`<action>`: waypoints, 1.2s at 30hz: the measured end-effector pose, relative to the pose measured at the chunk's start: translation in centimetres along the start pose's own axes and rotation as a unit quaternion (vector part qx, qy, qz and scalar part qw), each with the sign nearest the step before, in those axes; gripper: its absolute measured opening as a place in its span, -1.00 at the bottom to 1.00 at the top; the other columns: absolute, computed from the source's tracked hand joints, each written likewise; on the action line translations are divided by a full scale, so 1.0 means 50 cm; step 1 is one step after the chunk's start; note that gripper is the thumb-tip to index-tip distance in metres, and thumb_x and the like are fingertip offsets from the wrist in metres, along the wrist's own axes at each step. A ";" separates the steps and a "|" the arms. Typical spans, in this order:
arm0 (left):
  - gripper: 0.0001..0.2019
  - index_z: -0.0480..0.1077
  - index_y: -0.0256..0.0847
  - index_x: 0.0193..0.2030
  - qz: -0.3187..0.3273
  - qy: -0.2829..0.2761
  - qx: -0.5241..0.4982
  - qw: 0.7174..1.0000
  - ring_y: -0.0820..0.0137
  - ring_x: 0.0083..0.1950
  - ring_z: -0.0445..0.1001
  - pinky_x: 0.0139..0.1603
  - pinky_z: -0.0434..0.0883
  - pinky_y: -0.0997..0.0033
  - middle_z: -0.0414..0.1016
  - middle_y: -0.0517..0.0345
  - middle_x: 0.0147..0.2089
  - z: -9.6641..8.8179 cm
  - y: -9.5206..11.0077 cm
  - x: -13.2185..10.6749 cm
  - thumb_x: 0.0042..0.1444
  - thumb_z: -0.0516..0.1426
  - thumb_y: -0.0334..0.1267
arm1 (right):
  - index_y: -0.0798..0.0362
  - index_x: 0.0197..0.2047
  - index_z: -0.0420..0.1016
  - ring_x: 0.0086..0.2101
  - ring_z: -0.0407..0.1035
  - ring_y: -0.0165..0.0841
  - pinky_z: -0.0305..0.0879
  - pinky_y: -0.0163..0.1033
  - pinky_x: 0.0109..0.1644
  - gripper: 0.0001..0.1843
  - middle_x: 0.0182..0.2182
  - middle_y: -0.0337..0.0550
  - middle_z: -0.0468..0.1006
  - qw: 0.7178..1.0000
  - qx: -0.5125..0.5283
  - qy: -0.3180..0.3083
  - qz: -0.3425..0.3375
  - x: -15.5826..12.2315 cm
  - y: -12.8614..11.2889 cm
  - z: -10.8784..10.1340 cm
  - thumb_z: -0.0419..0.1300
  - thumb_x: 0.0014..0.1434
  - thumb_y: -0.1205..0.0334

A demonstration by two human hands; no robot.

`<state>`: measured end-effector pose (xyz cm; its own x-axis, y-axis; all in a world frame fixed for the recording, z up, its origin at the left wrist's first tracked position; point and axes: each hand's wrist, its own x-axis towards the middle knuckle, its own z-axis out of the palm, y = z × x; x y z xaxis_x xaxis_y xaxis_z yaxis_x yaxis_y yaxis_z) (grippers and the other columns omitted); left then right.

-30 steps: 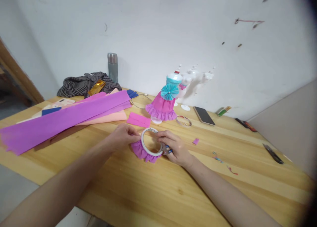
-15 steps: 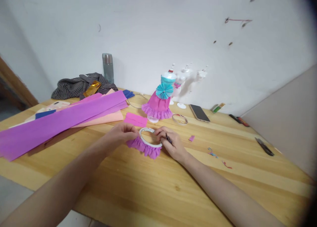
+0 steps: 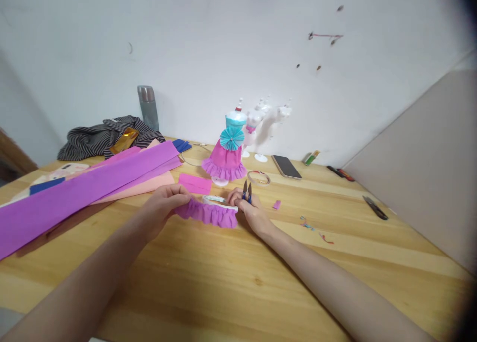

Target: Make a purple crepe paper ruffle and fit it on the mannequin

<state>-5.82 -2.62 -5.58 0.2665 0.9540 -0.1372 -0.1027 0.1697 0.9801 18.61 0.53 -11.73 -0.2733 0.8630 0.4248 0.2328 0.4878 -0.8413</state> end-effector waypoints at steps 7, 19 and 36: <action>-0.77 0.35 -0.27 -0.53 0.065 0.025 0.054 0.996 0.54 -0.54 0.30 -0.45 0.21 0.53 0.38 0.29 -0.60 0.004 0.005 -0.002 -0.08 0.27 -0.18 | 0.00 -0.54 0.20 -0.47 0.22 -0.33 0.13 -0.22 -0.34 -0.76 -0.55 -0.24 0.32 0.995 -0.101 -0.014 -0.015 0.011 -0.067 -0.041 0.00 0.16 0.27; -0.80 0.35 -0.27 -0.49 0.167 -0.018 0.157 0.973 0.53 -0.51 0.28 -0.45 0.20 0.52 0.34 0.28 -0.55 0.067 0.183 0.026 -0.08 0.24 -0.20 | 0.01 -0.51 0.22 -0.49 0.23 -0.34 0.10 -0.25 -0.36 -0.81 -0.56 -0.23 0.32 0.934 -0.322 0.086 -0.126 0.099 -0.237 -0.191 0.00 0.14 0.25; -0.92 0.38 -0.32 -0.57 0.225 -0.079 0.339 0.910 0.54 -0.58 0.31 -0.49 0.32 0.48 0.29 0.24 -0.60 0.063 0.379 0.280 -0.14 0.19 -0.48 | 0.12 -0.36 0.56 -0.33 0.43 -0.18 0.05 -0.24 -0.35 -0.64 -0.38 0.06 0.60 0.820 -0.547 0.165 0.034 0.299 -0.279 -0.260 -0.02 0.26 0.17</action>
<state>-1.02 13.18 11.50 0.4843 0.8325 0.2690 0.3648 -0.4717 0.8028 23.42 8.34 10.71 0.0008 0.7932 0.6089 0.9845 0.1061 -0.1395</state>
